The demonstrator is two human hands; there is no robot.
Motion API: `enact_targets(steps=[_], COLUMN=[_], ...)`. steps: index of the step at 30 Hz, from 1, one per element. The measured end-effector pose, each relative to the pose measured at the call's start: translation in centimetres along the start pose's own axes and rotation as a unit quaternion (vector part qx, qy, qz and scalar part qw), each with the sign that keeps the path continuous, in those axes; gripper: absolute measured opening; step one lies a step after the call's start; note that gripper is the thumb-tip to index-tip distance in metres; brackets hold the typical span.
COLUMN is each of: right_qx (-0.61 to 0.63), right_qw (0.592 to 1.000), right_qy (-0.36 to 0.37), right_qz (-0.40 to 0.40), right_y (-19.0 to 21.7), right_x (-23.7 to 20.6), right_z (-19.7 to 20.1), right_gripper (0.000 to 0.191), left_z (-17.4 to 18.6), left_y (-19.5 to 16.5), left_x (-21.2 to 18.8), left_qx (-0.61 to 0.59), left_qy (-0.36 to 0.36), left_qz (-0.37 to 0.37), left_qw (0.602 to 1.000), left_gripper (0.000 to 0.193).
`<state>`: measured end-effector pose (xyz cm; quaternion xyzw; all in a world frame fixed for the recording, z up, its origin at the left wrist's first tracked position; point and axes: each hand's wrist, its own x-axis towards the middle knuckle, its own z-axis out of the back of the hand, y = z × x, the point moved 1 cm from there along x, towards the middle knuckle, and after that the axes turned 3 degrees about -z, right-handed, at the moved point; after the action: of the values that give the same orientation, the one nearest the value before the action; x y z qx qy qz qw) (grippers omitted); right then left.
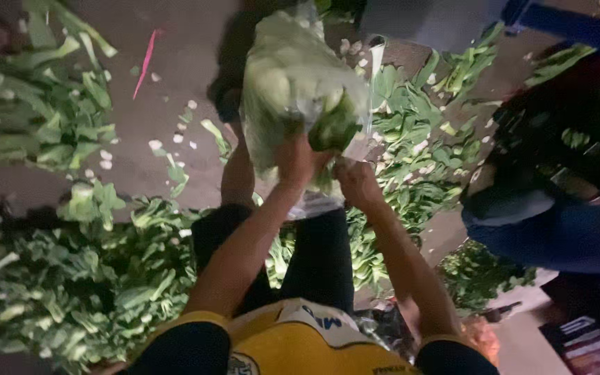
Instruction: The person sits on the floor and sorts bok choy from a large pile into a clear plastic bag. They repeatedly pick up bunches of vegetables, arrange them, and place them into the bag.
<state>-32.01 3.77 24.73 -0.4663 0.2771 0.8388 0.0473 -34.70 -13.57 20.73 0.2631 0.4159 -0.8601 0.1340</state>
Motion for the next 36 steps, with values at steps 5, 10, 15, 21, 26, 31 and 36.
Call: enact_targets(steps=[5, 10, 15, 21, 26, 31, 36], right_qx=[0.088, -0.032, 0.018, 0.124, 0.068, 0.226, 0.178], right_qw=[0.996, 0.979, 0.987, 0.959, 0.986, 0.955, 0.954], right_qy=[-0.001, 0.196, 0.109, -0.102, 0.007, -0.168, -0.185], right_qz=[0.035, 0.034, 0.121, 0.233, 0.153, 0.089, -0.156], right_y=[-2.0, -2.1, -2.6, 1.3, 3.0, 3.3, 2.6], right_x=[-2.2, -8.7, -9.6, -2.3, -1.2, -9.6, -14.5], right_z=[-0.9, 0.2, -0.7, -7.7, -15.6, -10.2, -1.9], right_gripper=[0.026, 0.026, 0.021, 0.015, 0.012, 0.016, 0.029], left_z=[-5.1, -9.2, -9.0, 2.8, 6.1, 14.1, 18.2], left_y=[-2.0, -4.9, -3.2, 1.8, 3.5, 5.7, 4.2], left_x=[-0.6, -0.8, -3.3, -12.4, -24.5, -18.8, -12.3], left_qx=[0.048, 0.078, 0.099, 0.049, 0.058, 0.068, 0.172], left_qy=[0.001, -0.068, 0.068, 0.18, 0.268, 0.205, -0.012], left_qz=[0.062, 0.011, 0.04, -0.041, 0.15, 0.07, -0.065], left_qw=[0.997, 0.995, 0.992, 0.982, 0.95, 0.974, 0.983], left_gripper=[0.064, 0.068, 0.062, 0.037, 0.025, 0.033, 0.091])
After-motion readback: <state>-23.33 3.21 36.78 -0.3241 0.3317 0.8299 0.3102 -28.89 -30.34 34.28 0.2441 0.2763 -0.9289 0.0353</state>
